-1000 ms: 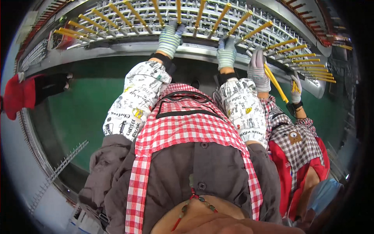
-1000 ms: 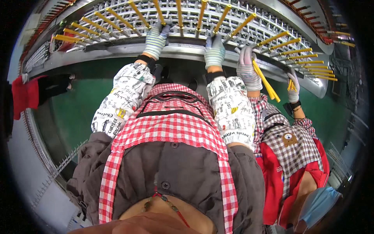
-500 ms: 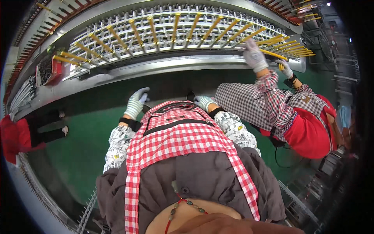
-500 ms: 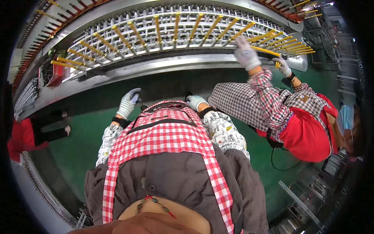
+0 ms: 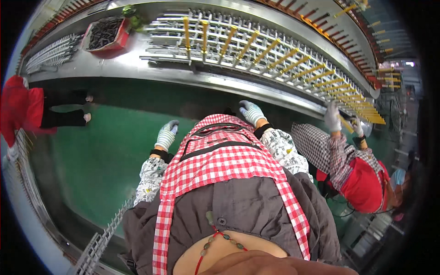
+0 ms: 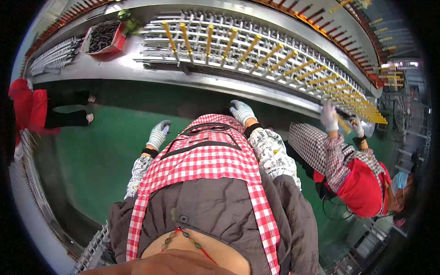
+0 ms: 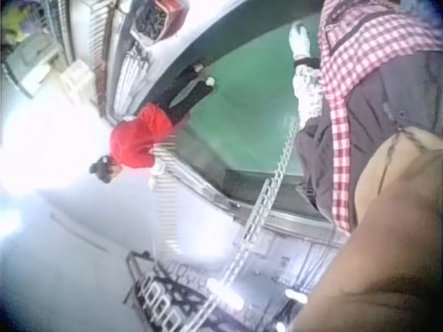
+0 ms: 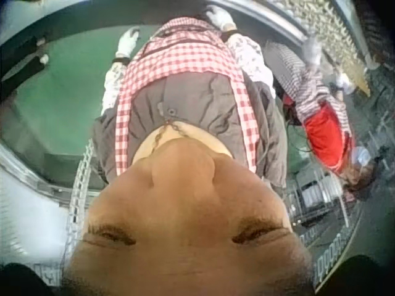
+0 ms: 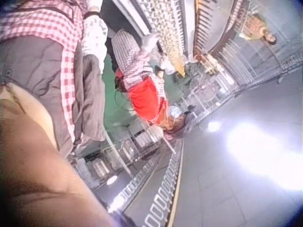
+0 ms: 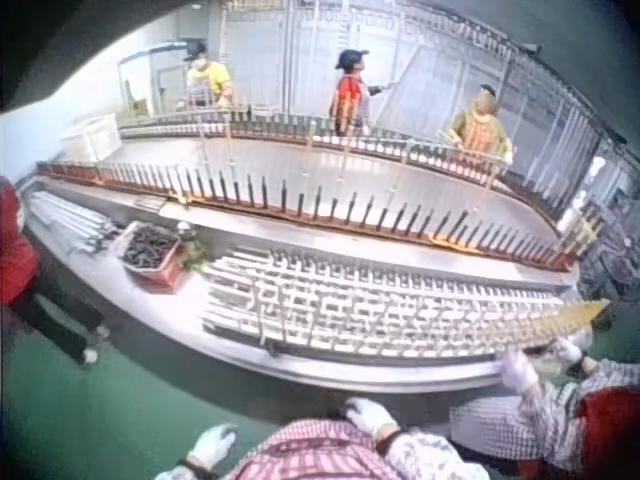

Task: Inserting yellow plastic tubes into a large industrial processing machine on a factory floor.

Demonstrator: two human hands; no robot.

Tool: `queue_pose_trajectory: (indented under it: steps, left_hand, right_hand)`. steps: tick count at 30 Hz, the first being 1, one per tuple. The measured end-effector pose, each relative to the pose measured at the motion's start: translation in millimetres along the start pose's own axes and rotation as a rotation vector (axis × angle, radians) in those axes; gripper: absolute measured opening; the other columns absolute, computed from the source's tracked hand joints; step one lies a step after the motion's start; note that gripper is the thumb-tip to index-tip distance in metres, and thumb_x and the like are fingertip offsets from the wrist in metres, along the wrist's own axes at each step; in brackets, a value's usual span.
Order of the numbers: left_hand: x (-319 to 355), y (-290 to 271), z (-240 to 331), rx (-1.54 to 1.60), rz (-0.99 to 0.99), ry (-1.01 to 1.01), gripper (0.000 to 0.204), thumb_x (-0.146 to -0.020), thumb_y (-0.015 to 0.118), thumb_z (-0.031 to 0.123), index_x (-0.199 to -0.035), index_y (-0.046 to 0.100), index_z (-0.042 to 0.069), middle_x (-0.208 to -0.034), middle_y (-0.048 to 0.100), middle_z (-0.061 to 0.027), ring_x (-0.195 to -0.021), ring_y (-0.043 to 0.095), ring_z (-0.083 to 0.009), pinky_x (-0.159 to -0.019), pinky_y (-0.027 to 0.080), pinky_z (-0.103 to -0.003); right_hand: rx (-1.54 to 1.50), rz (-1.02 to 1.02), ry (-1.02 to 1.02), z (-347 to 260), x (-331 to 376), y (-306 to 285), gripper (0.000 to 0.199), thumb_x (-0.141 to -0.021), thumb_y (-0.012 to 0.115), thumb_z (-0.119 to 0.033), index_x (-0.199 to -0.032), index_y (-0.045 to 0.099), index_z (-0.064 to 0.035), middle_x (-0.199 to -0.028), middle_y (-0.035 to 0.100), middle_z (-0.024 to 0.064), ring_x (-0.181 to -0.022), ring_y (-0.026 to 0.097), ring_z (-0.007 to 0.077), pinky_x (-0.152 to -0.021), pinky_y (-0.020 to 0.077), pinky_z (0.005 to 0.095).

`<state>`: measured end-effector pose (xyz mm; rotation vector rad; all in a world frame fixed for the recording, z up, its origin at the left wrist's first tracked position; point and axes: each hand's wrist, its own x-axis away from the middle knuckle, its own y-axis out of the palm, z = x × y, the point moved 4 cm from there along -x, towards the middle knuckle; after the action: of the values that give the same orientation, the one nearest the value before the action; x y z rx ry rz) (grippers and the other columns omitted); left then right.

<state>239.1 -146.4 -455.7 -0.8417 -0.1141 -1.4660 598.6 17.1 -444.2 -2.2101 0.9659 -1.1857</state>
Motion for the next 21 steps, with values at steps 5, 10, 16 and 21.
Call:
queue_pose_trajectory:
  steps: [5, 10, 16, 21]
  left_hand:
    - [16, 18, 38, -0.184, -0.056, 0.193, 0.026, -0.085, 0.053, 0.022, -0.106, 0.06, 0.008, -0.098, 0.063, -0.0155, -0.09, 0.06, -0.0321, -0.079, 0.048, -0.038]
    - [44, 36, 20, -0.323, -0.261, 0.313, 0.03, -0.086, 0.053, 0.029, -0.109, 0.06, 0.011, -0.101, 0.062, -0.015, -0.094, 0.058, -0.0338, -0.082, 0.045, -0.04]
    - [72, 16, 9, -0.299, -0.182, 0.181, 0.031, -0.085, 0.049, 0.028, -0.105, 0.061, 0.008, -0.103, 0.061, -0.0183, -0.098, 0.056, -0.0351, -0.086, 0.043, -0.041]
    - [54, 29, 4, -0.267, -0.338, 0.15, 0.027, -0.086, 0.048, 0.022, -0.108, 0.061, 0.011, -0.107, 0.061, -0.0182, -0.1, 0.057, -0.0337, -0.084, 0.045, -0.039]
  right_hand:
    - [0.227, 0.769, 0.036, -4, 26, -64, 0.036, -0.079, 0.059, -0.024, -0.108, 0.056, -0.0031, -0.118, 0.053, 0.022, -0.109, 0.049, 0.0378, -0.094, 0.0385, 0.0446]
    - [0.799, 0.362, 0.235, 78, 74, -37, 0.041, -0.088, 0.038, -0.038, -0.104, 0.059, -0.0069, -0.08, 0.065, 0.0142, -0.077, 0.062, 0.0298, -0.072, 0.0454, 0.0454]
    - [0.557, 0.832, 0.596, 81, 105, -113, 0.053, -0.085, 0.046, -0.037, -0.128, 0.043, -0.0061, -0.135, 0.04, 0.015, -0.122, 0.042, 0.0289, -0.104, 0.0273, 0.0459]
    - [0.472, 0.835, 0.444, 74, 103, -123, 0.053, -0.076, 0.056, -0.03, -0.125, 0.048, -0.0103, -0.134, 0.043, 0.0127, -0.127, 0.034, 0.0285, -0.105, 0.0217, 0.0482]
